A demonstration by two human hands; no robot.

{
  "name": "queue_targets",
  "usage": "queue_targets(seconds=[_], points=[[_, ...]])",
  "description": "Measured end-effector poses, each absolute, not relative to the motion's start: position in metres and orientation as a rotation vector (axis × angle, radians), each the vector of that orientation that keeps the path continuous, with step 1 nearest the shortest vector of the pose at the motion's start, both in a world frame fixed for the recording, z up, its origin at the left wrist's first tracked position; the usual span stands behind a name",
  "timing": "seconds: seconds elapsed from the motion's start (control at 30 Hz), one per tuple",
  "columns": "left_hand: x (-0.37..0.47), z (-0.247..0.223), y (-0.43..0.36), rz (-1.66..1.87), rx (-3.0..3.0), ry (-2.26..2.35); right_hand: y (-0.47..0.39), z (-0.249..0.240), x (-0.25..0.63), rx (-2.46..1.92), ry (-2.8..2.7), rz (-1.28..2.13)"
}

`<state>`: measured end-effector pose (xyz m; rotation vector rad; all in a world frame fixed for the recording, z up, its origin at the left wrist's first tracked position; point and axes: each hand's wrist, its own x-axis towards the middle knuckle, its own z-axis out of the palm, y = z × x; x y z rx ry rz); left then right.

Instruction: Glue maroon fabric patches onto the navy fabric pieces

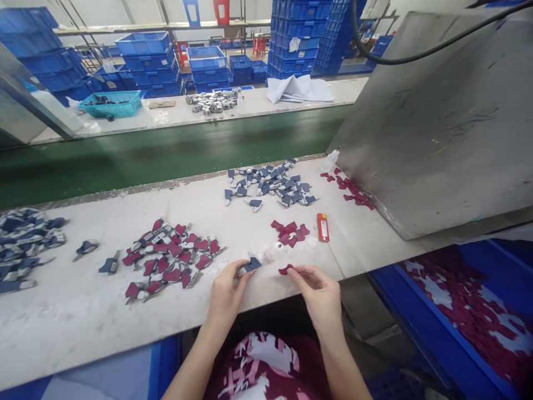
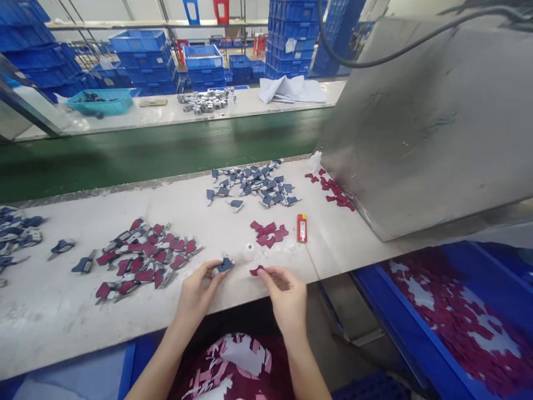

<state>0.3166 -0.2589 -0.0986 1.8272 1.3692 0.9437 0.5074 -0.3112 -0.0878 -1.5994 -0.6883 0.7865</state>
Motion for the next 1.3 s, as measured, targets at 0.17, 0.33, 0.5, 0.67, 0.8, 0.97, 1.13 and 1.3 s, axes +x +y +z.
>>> queue_targets(seconds=[0.17,0.33,0.5,0.67,0.8,0.97,1.13,1.3], points=[[0.323,-0.089,-0.270,0.952,1.467,1.301,-0.311,-0.079,0.468,-1.498,-0.685,0.893],[0.324,-0.085,-0.274,0.982,1.368,1.275,-0.305,-0.076,0.463,-1.488,-0.749,0.912],[0.322,-0.083,-0.275,0.967,1.314,1.257,-0.307,-0.080,0.461,-1.465,-0.820,0.861],[0.322,-0.078,-0.275,0.927,1.143,1.200,-0.309,-0.081,0.458,-1.473,-1.005,0.671],[0.324,-0.075,-0.272,0.959,1.052,1.193,-0.309,-0.080,0.458,-1.440,-1.180,0.450],[0.322,-0.069,-0.269,0.933,0.921,1.139,-0.308,-0.080,0.464,-1.406,-1.311,0.346],[0.319,-0.058,-0.268,0.913,0.941,1.087,-0.308,-0.084,0.476,-1.344,-1.168,0.873],[0.319,-0.052,-0.270,0.953,1.128,1.065,-0.308,-0.089,0.477,-1.194,-1.134,1.015]])
